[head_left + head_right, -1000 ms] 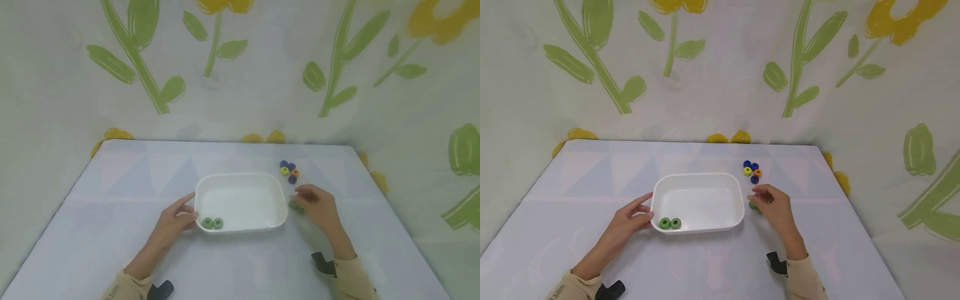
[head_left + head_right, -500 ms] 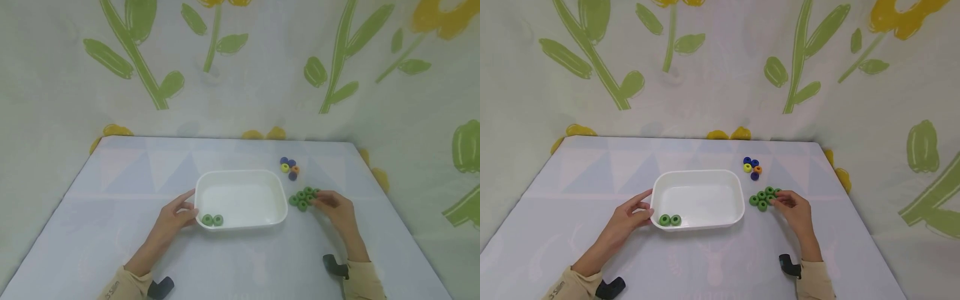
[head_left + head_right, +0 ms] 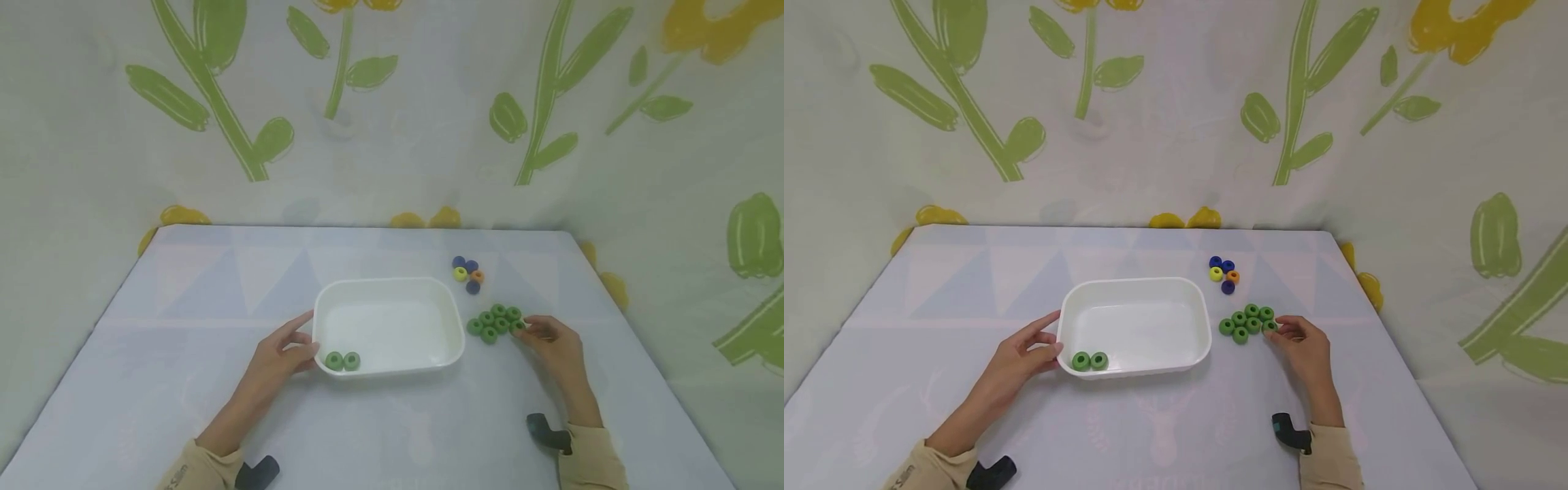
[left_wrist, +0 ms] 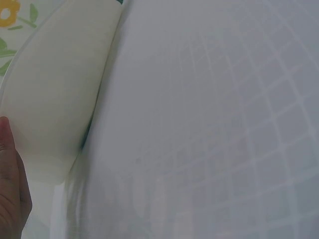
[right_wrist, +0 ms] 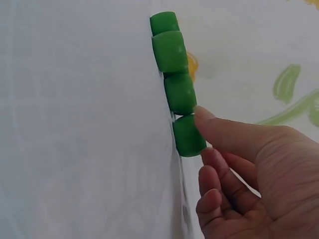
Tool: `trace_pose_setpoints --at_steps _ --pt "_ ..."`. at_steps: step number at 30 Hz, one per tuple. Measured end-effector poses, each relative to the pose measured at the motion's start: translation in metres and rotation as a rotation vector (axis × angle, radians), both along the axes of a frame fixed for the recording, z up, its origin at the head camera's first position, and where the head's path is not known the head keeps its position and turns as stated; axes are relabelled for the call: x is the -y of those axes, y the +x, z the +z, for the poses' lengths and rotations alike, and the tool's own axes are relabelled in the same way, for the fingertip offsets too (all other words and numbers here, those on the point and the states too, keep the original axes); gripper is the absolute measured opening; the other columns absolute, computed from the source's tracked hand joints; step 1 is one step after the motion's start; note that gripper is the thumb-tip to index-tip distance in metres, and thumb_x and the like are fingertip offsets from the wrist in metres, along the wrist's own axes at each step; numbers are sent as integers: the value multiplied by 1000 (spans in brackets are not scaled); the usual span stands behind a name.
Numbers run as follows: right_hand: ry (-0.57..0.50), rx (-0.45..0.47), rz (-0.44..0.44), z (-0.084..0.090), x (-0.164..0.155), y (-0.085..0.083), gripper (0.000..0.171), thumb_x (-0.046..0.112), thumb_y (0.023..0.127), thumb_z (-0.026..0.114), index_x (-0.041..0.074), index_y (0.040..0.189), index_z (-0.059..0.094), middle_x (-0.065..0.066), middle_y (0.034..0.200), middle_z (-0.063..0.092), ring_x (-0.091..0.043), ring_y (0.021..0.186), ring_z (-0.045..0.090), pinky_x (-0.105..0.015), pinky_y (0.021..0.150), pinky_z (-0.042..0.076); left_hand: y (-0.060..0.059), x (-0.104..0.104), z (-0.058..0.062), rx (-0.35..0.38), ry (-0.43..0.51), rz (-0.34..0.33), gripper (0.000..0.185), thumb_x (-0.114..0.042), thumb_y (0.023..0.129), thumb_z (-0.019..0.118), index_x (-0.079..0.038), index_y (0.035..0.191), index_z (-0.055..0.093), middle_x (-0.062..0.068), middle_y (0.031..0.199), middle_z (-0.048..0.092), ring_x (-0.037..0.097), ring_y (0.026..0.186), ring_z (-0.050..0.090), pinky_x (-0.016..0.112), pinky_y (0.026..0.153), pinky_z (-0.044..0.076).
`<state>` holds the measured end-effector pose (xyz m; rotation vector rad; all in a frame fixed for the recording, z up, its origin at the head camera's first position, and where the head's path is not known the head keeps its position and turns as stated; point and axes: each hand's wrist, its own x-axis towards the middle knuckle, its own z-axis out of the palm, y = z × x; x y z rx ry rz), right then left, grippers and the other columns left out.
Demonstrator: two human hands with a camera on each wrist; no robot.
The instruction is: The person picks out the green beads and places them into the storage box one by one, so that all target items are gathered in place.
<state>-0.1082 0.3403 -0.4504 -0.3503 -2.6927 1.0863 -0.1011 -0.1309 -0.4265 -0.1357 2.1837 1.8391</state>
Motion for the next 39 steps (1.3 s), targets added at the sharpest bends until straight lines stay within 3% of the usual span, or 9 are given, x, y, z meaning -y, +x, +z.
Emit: trace_pose_setpoints --at_steps 6,13,24,34,39 --pt "-8 56 33 1 -2 0 38 21 85 80 5 117 70 -15 103 71 9 79 56 -13 72 50 2 0 0 3 -11 1 62 -15 95 64 -19 153 43 7 111 54 10 90 65 26 88 63" --pt "36 138 26 -1 -1 0 44 29 87 79 7 123 67 -15 111 70 -14 93 62 -23 79 50 2 1 -2 -5 -34 -4 61 -18 96 64 -21 153 43 9 112 56 11 91 68 26 90 61" --pt "35 154 52 -5 -4 -2 46 32 88 76 6 124 65 -16 113 69 -25 100 64 -25 79 50 3 0 -3 -7 -32 2 61 -17 95 64 -20 152 44 11 113 57 13 91 68 28 89 63" --pt "55 128 2 2 1 1 43 31 88 76 6 121 66 -17 112 70 -27 100 65 -22 76 50 3 -1 -1 -5 -40 4 61 -18 95 64 -21 152 43 11 114 57 14 92 68 31 91 63" --pt "84 50 9 10 5 1 40 31 88 77 7 119 68 -14 107 71 -9 90 59 -17 72 50 2 -1 1 -3 -44 10 62 -18 95 64 -21 152 44 11 114 57 14 92 68 31 91 63"
